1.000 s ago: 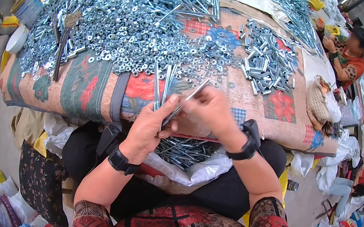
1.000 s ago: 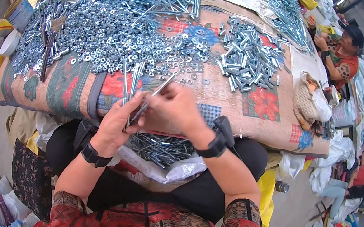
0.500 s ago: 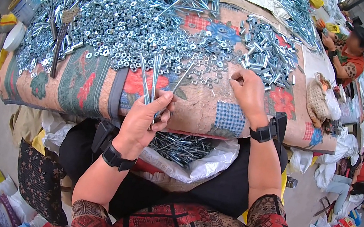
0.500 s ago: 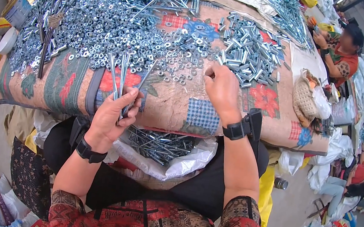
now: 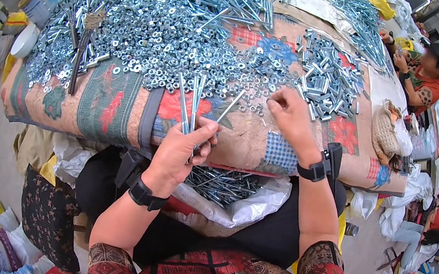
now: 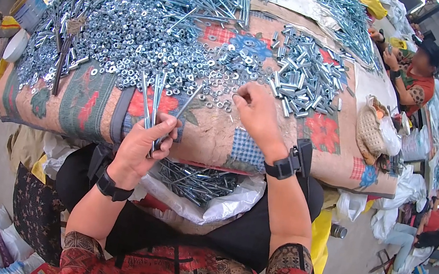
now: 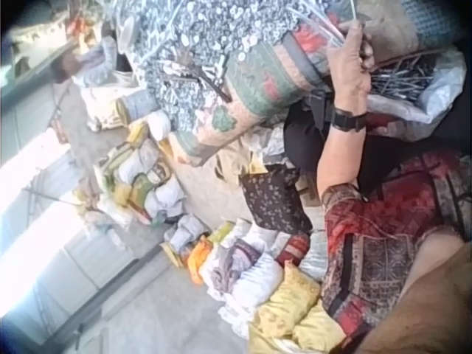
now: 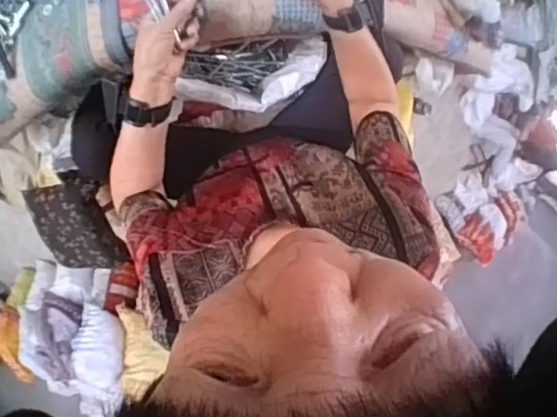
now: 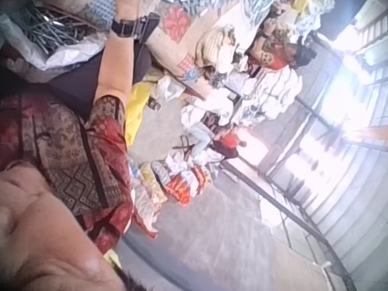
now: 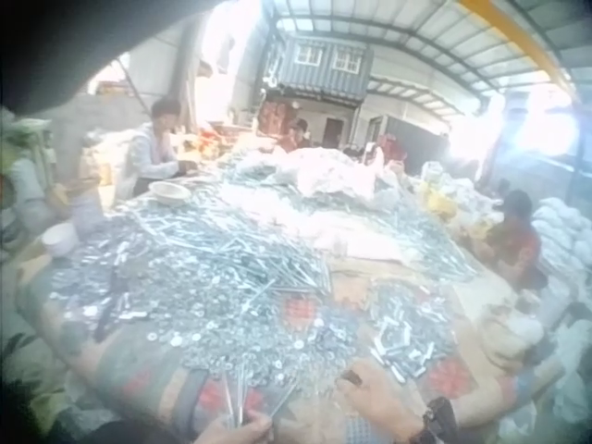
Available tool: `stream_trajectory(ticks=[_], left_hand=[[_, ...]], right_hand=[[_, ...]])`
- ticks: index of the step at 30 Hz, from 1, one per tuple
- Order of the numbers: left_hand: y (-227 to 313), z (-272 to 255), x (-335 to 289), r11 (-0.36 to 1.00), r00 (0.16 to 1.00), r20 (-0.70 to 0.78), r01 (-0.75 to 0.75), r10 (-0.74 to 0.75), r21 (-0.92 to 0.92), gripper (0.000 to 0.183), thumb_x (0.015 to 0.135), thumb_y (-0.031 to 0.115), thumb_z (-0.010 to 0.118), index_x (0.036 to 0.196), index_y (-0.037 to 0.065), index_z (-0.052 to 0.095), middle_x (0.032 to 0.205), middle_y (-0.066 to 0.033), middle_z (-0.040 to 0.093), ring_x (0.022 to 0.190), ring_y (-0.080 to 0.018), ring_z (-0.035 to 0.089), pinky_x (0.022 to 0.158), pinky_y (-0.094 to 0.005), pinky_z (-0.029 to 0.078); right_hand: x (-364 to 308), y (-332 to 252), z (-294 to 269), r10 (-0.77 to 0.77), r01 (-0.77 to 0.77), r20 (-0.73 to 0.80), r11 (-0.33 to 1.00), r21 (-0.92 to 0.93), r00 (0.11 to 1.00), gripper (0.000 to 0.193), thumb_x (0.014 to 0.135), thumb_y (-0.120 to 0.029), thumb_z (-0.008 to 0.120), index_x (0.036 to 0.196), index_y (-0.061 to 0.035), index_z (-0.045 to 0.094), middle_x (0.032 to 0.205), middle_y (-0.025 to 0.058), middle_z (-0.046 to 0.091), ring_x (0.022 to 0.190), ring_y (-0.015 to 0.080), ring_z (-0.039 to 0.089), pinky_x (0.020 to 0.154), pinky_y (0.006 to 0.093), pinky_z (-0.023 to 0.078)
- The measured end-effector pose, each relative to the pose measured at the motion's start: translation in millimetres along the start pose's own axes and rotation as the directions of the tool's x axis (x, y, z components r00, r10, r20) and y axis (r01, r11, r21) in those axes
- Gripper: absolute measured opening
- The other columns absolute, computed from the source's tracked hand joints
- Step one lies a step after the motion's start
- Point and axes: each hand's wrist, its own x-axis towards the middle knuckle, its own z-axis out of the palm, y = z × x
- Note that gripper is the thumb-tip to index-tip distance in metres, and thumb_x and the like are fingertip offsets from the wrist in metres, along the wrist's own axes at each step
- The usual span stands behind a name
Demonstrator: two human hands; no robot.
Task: Assembling bolts by putting washers on them for industrial use.
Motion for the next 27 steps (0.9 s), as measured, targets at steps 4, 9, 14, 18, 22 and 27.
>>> stream_trajectory(ticks=[4,9,14,18,22,27], left_hand=[[-4,3,-1,0.998,0.999,0.025,0.026,-0.027,0.065,0.017,0.089,0.018,0.065,0.093,0.003,0.061,0.074,-0.0008,0.056,0.055,-0.0046,0.049,0.040,-0.0156,0.030],[-8,7,2,0.998,0.999,0.044,0.030,-0.032,0.050,0.015,0.087,0.019,0.069,0.089,0.007,0.060,0.070,0.0022,0.056,0.054,-0.0040,0.049,0.041,-0.0172,0.031],[-10,6,4,0.997,0.997,0.048,0.056,-0.054,-0.045,0.015,0.089,0.019,0.066,0.091,0.005,0.061,0.070,0.0020,0.055,0.055,-0.0043,0.048,0.041,-0.0174,0.031],[-7,4,4,0.988,0.999,-0.019,-0.032,0.029,-0.151,0.015,0.090,0.018,0.064,0.093,0.004,0.061,0.073,0.0001,0.056,0.055,-0.0050,0.049,0.041,-0.0176,0.032],[-3,-1,6,0.990,0.996,-0.024,-0.091,0.089,-0.108,0.016,0.088,0.018,0.066,0.095,0.003,0.062,0.074,-0.0011,0.058,0.056,-0.0054,0.051,0.041,-0.0171,0.032],[0,-3,1,0.993,0.996,-0.043,-0.077,0.073,-0.091,0.015,0.087,0.017,0.068,0.092,0.004,0.062,0.073,-0.0006,0.057,0.056,-0.0055,0.051,0.041,-0.0172,0.032]], right_hand=[[2,-21,-9,0.274,-0.375,0.266,0.528,0.761,0.924,0.016,0.087,-0.011,0.066,0.099,0.0005,0.065,0.090,0.0050,0.066,0.075,0.0092,0.063,0.067,0.0233,0.053],[-1,-38,-14,0.224,-0.364,0.295,0.399,0.842,0.929,0.018,0.087,-0.005,0.064,0.103,0.0001,0.069,0.090,0.0060,0.068,0.081,0.0119,0.066,0.072,0.0231,0.053],[-5,-60,5,-0.097,0.177,-0.229,0.917,0.358,0.969,0.022,0.081,-0.001,0.065,0.102,-0.0040,0.068,0.091,0.0105,0.069,0.080,0.0211,0.067,0.069,0.0308,0.051],[5,-57,14,-0.129,0.202,-0.275,0.946,0.254,0.953,0.025,0.077,-0.003,0.067,0.102,-0.0071,0.067,0.103,0.0108,0.067,0.094,0.0295,0.062,0.079,0.0383,0.049],[5,-39,38,-0.257,0.234,-0.133,0.957,-0.169,0.957,0.020,0.073,-0.008,0.069,0.093,-0.0076,0.068,0.115,0.0089,0.061,0.111,0.0312,0.051,0.091,0.0407,0.042],[16,-36,28,-0.305,0.270,-0.159,0.940,-0.211,0.939,0.016,0.076,-0.009,0.071,0.091,-0.0054,0.069,0.107,0.0079,0.065,0.101,0.0250,0.058,0.083,0.0358,0.046]])
